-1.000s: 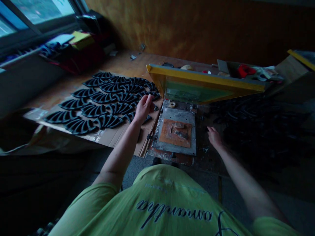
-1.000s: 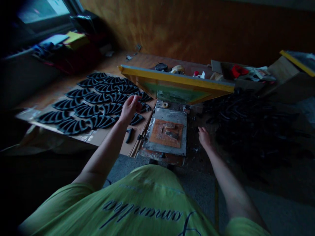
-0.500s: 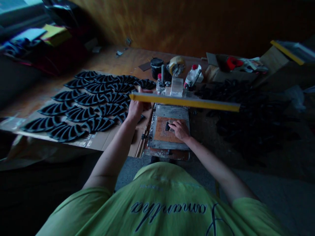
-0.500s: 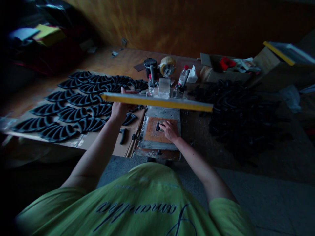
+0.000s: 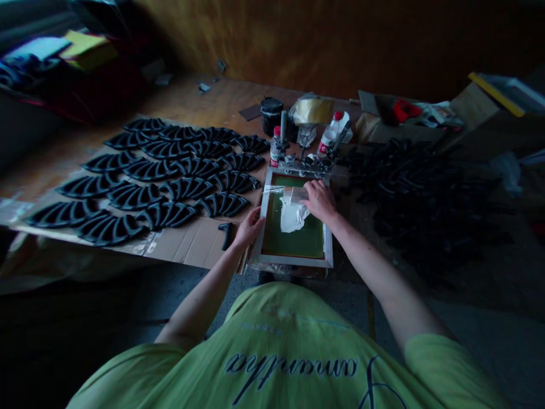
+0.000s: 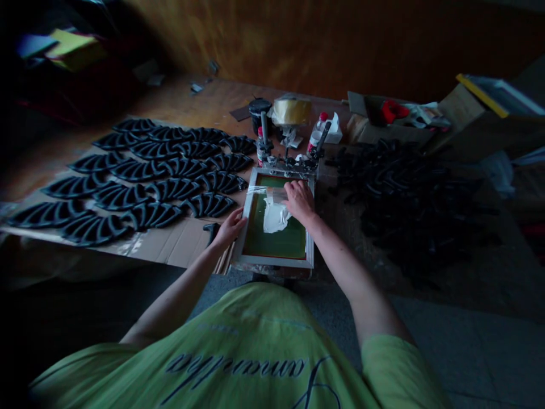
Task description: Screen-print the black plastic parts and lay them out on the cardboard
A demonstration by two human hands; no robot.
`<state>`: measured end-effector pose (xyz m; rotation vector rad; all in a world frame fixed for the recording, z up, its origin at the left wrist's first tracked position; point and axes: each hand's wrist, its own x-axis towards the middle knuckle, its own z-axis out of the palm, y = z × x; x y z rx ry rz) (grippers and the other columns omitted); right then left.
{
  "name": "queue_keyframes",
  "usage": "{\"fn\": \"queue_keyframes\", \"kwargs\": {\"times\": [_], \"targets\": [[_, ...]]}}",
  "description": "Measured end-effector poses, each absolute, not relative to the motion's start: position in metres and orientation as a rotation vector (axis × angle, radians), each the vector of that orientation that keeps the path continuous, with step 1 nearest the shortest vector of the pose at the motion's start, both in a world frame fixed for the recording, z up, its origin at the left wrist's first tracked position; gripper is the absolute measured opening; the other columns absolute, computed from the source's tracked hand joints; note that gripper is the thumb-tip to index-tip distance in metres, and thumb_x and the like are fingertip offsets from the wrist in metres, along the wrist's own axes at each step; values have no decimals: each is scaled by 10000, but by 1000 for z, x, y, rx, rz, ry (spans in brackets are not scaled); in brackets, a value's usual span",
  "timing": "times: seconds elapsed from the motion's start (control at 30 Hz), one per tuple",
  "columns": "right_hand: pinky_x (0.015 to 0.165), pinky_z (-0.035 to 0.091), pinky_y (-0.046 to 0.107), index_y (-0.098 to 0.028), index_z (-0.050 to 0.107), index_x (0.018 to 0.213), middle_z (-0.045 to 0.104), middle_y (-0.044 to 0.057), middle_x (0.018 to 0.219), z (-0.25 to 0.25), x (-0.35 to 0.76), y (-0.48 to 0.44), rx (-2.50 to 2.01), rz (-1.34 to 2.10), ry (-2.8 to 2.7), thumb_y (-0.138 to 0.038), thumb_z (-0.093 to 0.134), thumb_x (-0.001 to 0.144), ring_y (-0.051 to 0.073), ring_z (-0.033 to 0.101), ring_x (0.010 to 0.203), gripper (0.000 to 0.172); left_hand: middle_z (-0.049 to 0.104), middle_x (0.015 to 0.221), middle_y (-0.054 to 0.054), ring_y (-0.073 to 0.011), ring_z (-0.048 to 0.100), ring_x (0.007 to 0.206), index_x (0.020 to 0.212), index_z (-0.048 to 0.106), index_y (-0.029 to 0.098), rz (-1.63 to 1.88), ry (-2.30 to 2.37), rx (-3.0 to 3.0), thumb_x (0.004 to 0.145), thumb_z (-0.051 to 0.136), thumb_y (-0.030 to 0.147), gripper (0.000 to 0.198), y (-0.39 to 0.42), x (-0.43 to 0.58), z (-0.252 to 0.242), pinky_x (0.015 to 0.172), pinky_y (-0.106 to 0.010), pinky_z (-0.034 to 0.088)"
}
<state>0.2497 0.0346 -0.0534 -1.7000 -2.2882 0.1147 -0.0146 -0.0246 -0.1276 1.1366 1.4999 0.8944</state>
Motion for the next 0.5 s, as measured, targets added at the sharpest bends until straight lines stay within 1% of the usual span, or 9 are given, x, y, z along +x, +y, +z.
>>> {"fn": "queue_keyframes", "kwargs": {"times": [0.07,0.13,0.17,0.27,0.33,0.43,0.5], "targets": [[877,452,387,-153,684,1013,677,125,1010,-58,237,25,-1755,173,-2396,-245,717,841,274,563,995,198,705,793,-27,-140,602,655,1355,626,160,856,1503,1154,795,704,386,609,-23,-16,-131,595,-220,467],[852,430,373,-145,687,933,690,125,948,-63,236,7,-1713,209,-2501,-198,638,880,262,566,954,89,721,834,-33,-153,623,688,1356,625,171,838,1503,1153,798,702,395,606,-22,-18,-134,619,-230,482],[852,418,370,-142,688,915,692,125,935,-65,239,-3,-1641,215,-2569,-160,599,886,259,565,958,95,727,852,-35,-159,633,704,1354,625,175,836,1502,1146,798,703,400,605,-22,-18,-135,632,-235,489],[847,387,356,-149,696,909,696,111,926,-63,249,-26,-1350,236,-2773,-55,529,857,244,560,981,199,743,900,-45,-177,658,757,1335,632,180,847,1495,1130,795,708,412,593,-23,-18,-137,674,-251,509],[820,377,344,-166,699,887,696,94,912,-58,254,-29,-1243,271,-2837,-68,558,841,235,560,962,178,748,912,-52,-188,669,790,1314,643,180,859,1490,1128,789,715,414,580,-24,-17,-135,687,-256,515],[802,378,343,-184,693,837,689,77,871,-56,254,-22,-1323,248,-2748,-155,624,845,238,559,927,75,748,894,-55,-201,676,804,1286,656,176,878,1487,1094,773,731,403,566,-25,-15,-130,677,-256,517],[812,387,352,-179,697,852,690,88,880,-61,251,-22,-1393,172,-2644,-145,594,863,246,559,930,108,746,875,-56,-203,677,791,1269,663,169,893,1472,1044,760,742,391,562,-25,-14,-126,666,-255,517]]}}
